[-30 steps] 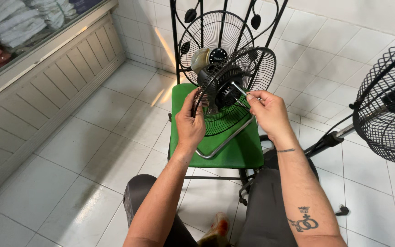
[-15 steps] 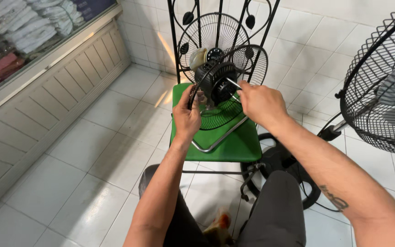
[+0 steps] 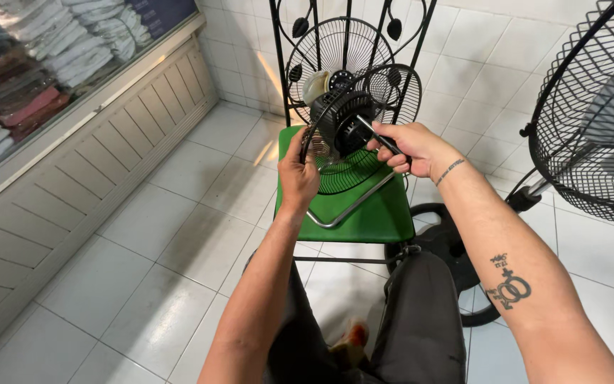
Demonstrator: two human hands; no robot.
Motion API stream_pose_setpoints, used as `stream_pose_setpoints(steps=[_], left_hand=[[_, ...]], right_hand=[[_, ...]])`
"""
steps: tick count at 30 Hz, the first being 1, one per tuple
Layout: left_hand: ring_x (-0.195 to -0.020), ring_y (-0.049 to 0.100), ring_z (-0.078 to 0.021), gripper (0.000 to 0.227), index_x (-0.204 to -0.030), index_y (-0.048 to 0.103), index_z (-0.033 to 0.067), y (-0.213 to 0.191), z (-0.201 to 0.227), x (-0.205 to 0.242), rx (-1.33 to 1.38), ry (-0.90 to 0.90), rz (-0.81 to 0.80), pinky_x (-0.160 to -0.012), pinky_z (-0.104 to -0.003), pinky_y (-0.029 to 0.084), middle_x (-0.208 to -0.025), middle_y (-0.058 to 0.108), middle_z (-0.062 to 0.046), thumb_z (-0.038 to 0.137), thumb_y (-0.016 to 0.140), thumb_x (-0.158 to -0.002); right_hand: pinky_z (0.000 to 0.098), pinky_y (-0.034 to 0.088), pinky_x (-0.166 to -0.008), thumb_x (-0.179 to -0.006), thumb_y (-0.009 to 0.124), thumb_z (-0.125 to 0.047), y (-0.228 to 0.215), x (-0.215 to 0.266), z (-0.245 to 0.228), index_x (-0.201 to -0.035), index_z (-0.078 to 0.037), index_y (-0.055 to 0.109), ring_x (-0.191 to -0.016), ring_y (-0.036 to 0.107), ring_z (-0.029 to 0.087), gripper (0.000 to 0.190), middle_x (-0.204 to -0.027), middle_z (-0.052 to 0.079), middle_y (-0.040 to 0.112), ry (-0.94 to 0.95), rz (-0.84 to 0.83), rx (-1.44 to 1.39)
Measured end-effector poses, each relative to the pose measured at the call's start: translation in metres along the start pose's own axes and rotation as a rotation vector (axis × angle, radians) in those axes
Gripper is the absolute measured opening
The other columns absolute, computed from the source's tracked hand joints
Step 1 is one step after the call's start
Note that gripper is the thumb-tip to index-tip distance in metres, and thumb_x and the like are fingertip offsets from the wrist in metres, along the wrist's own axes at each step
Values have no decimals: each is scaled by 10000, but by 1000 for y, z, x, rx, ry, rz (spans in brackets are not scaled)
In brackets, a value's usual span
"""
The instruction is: The person disassembles a standing electric fan by removing the front grille, fan blades, and rear grille. They then reassemble the fan by reversing the steps. The person also disassembles a smaller table fan by removing its grille and blades.
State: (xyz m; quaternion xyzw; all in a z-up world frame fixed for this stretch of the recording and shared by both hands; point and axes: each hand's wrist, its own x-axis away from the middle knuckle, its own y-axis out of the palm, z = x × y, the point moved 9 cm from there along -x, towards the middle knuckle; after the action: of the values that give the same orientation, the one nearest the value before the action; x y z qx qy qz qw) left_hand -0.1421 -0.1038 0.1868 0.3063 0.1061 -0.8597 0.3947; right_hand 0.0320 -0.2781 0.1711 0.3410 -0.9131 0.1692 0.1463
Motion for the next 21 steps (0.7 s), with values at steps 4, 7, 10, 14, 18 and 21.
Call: stream_pose_setpoints(steps=[4, 7, 10, 14, 18, 21], left_hand=[[-944, 706, -123, 300, -1349, 622, 42, 3, -2, -4, -25, -25, -32, -845, -272, 567, -1061, 770, -73, 52, 571, -1053], [-966, 712, -135, 290, -1353, 618, 35, -1, 4, -9, -24, 15, -34, -860, -279, 567, -1078, 770, -82, 68, 565, -1070], [-979, 721, -142, 293, -1356, 610, 32, 1, 11, -9, -33, 20, -42, -873, -284, 571, -1080, 766, -92, 72, 560, -1070], [-1042, 709, -174, 321, -1372, 605, 37, 0, 20, -1, -97, -63, -33, -933, -302, 549, -1140, 749, -118, 70, 553, -1057], [-1239, 548, -290, 478, -1424, 507, 30, -13, 66, 18, -247, 164, 206, -1050, -387, 455, -1308, 576, -165, 28, 631, -962], [-1328, 493, -329, 371, -1305, 577, 67, -3, 105, 40, -321, 390, 253, -1133, -422, 438, -1356, 520, -146, -11, 640, -948]], right_hand=[[314, 332, -427, -1035, 655, -433, -14, 21, -31, -879, -51, 702, -473, 450, 146, 415, -644, 41, 577, -335, 291, 538], [422, 496, -537, -1013, 688, -403, 21, 70, -67, -901, -69, 690, -585, 639, 293, 352, -686, 102, 676, -839, 708, 1291], [456, 551, -624, -940, 741, -379, 21, 87, -78, -914, -72, 691, -689, 691, 316, 312, -764, 108, 708, -944, 767, 1166], [423, 527, -598, -911, 754, -338, -11, 64, -69, -972, -56, 688, -644, 658, 268, 296, -721, 100, 675, -652, 682, 667], [360, 396, -517, -899, 660, -116, -28, 28, -28, -1107, -57, 618, -594, 546, 178, 221, -774, 33, 591, -375, 424, -213], [310, 528, -566, -876, 636, -56, -33, 17, -10, -1134, -70, 557, -642, 636, 152, 270, -893, 21, 650, -393, 319, -531]])
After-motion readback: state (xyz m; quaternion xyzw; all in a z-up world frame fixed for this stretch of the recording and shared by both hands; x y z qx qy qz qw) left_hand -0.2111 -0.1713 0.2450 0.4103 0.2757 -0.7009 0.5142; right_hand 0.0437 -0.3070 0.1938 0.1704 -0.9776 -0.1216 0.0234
